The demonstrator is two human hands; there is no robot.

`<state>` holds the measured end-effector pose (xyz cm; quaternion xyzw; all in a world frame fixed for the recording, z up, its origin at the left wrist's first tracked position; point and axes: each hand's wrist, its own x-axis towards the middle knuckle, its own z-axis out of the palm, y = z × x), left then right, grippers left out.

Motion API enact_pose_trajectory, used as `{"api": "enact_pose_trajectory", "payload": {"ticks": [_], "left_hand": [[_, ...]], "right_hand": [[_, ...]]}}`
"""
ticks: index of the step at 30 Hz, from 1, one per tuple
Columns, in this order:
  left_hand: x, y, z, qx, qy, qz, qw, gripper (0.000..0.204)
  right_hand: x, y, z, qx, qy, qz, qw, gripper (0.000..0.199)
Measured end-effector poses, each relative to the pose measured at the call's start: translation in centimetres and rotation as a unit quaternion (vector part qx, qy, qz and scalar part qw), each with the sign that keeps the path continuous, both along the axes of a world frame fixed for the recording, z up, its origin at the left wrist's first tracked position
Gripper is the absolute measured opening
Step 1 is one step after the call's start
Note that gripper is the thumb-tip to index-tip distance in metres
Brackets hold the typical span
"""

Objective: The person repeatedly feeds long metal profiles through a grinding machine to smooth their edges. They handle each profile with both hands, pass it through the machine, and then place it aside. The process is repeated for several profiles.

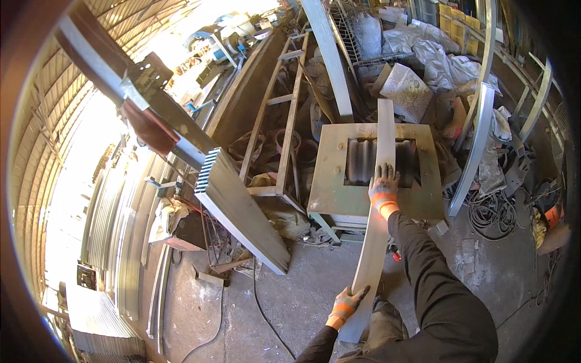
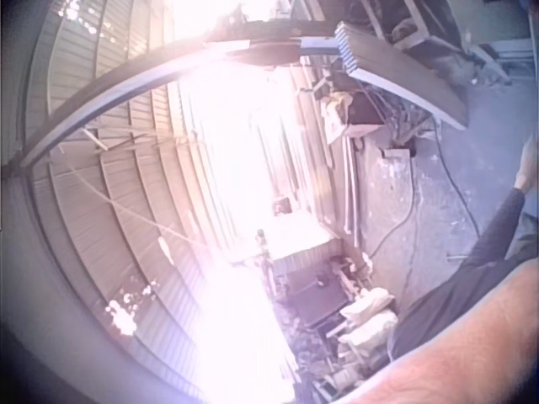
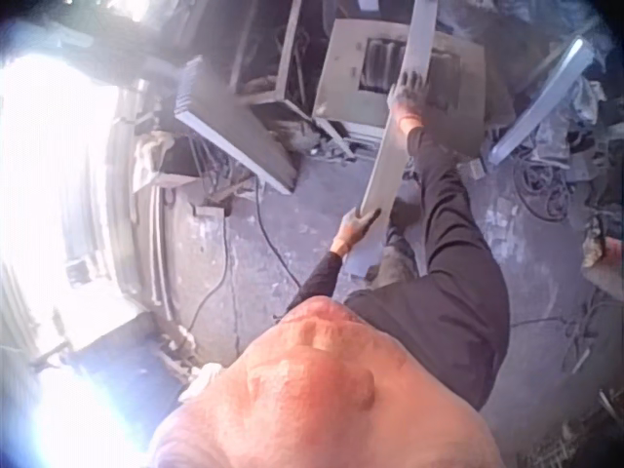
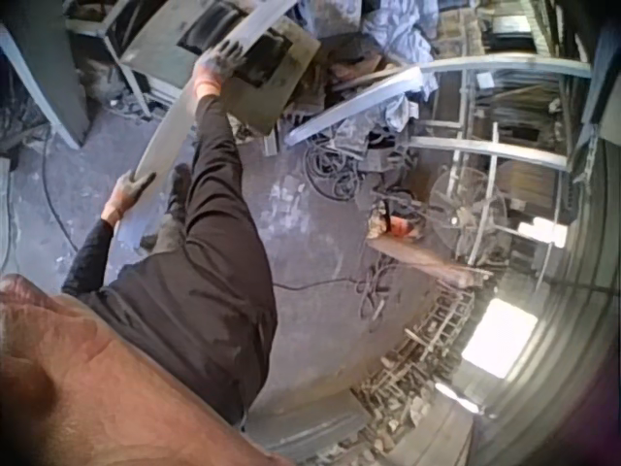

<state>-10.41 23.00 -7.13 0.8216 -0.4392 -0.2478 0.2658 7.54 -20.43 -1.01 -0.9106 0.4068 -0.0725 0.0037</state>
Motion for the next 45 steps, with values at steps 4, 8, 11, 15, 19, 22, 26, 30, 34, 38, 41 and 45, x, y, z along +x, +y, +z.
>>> {"api": "enact_pose_trajectory", "payload": {"ticks": [4,8,11,15,19,22,26,30,34,38,41,45], "left_hand": [[-5.7,8.7,1.1,0.018,0.18,0.107,0.978,0.046],[-11.1,16.3,3.9,0.096,0.32,0.262,0.905,0.067],[-14.8,22.3,6.2,0.115,0.286,0.267,0.913,0.067],[-17.9,28.7,6.9,0.119,0.284,0.275,0.911,0.071],[-19.7,32.9,8.2,0.18,0.186,0.257,0.931,0.093],[-18.6,31.0,10.0,0.176,0.068,0.281,0.941,0.08],[-14.0,20.5,12.3,0.115,-0.117,0.272,0.948,0.068],[-6.4,5.1,13.3,0.055,-0.103,0.263,0.958,0.061],[1.7,-6.8,12.2,0.082,-0.168,0.218,0.958,0.062],[5.4,-11.0,10.3,0.082,-0.216,0.197,0.953,0.06],[4.3,-10.0,9.8,0.074,-0.156,0.194,0.966,0.059],[1.1,-4.1,10.8,0.08,-0.179,0.197,0.961,0.059]], "right_hand": [[-5.8,9.5,-1.2,0.003,-0.049,0.0,0.999,0.07],[-11.5,18.4,-2.0,-0.011,-0.006,0.009,1.0,0.075],[-15.2,24.9,-2.6,0.019,-0.032,0.008,0.999,0.077],[-18.9,31.5,-3.1,-0.015,-0.088,0.022,0.996,0.078],[-20.1,34.6,-2.8,0.114,-0.188,0.038,0.975,0.079],[-17.9,32.3,-1.3,0.15,-0.23,0.041,0.961,0.095],[-10.1,23.0,1.2,0.11,-0.177,0.013,0.978,0.097],[0.0,9.5,2.5,0.044,-0.128,-0.018,0.991,0.089],[6.7,-3.7,2.7,-0.019,-0.082,-0.016,0.996,0.083],[8.1,-9.2,1.6,0.074,-0.104,-0.047,0.991,0.085],[7.1,-8.7,0.4,0.151,-0.143,-0.033,0.978,0.09],[4.3,-2.3,-0.6,0.065,-0.188,-0.038,0.979,0.09]]}}
